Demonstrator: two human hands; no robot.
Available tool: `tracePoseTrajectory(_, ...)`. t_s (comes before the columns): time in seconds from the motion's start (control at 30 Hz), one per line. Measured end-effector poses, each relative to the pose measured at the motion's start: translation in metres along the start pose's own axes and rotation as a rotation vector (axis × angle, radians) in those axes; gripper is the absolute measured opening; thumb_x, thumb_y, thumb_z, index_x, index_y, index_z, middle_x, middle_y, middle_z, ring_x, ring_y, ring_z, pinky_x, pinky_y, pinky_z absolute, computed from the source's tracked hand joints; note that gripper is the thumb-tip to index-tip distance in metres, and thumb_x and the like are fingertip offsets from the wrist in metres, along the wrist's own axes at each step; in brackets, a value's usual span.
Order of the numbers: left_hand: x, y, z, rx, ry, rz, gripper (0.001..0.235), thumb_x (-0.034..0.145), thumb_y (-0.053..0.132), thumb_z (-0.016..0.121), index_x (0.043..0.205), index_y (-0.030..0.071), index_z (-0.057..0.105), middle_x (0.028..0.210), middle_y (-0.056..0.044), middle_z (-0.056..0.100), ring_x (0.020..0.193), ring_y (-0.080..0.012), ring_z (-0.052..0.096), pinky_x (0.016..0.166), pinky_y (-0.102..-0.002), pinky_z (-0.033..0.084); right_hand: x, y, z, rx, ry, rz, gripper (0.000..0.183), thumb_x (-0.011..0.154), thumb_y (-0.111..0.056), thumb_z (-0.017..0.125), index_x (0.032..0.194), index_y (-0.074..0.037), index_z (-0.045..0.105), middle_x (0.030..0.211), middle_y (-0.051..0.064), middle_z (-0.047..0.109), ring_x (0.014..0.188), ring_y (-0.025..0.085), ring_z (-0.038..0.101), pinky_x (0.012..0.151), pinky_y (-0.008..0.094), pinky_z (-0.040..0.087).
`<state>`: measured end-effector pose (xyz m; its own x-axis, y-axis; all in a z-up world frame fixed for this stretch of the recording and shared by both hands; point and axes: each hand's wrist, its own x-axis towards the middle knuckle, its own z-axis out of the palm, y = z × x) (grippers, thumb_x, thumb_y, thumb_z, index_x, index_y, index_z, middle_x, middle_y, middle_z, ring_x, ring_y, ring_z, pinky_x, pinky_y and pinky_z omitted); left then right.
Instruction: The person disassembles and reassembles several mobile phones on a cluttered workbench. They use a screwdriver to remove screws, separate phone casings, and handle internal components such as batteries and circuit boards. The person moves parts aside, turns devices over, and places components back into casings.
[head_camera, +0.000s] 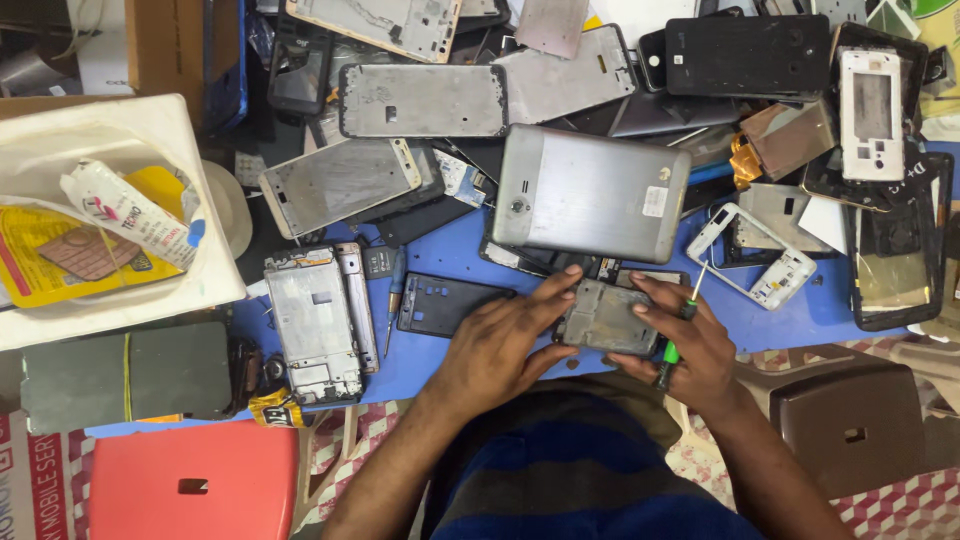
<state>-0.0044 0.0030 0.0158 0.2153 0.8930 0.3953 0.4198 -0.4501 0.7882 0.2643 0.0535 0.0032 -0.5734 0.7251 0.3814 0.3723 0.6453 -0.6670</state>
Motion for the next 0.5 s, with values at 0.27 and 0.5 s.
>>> tracePoseTrajectory(0.27,-0.0005,-0.0006,0.0041,0.050,0.001,-0.041,0.067,0.091,0.024,0.082,0.142,0.002,0.044,0.153,-0.013,0.055,0.118,-0.0282,0.071,0.094,-0.038,0.057,0.0012,0.0018,-0.0031,-0.016,-0.056,0.046,0.069,0.066,-0.024,0.093,0.123,-0.004,0.060,0.136,0.021,0.064,0.121,0.039,0.066,0.099,0.046,0.057)
tracePoseTrajectory(0.5,0.0075,0.0087,0.0024,0.104,-0.043,-0.130,0.080,0.090,0.029,0.081,0.151,0.000,0.038,0.148,-0.016,0.059,0.108,-0.0316,0.070,0.094,-0.041,0.057,0.0016,0.0018,-0.0083,-0.008,-0.049,0.059,0.068,0.065,-0.023,0.093,0.121,-0.003,0.061,0.135,0.020,0.064,0.119,0.037,0.066,0.097,0.044,0.057)
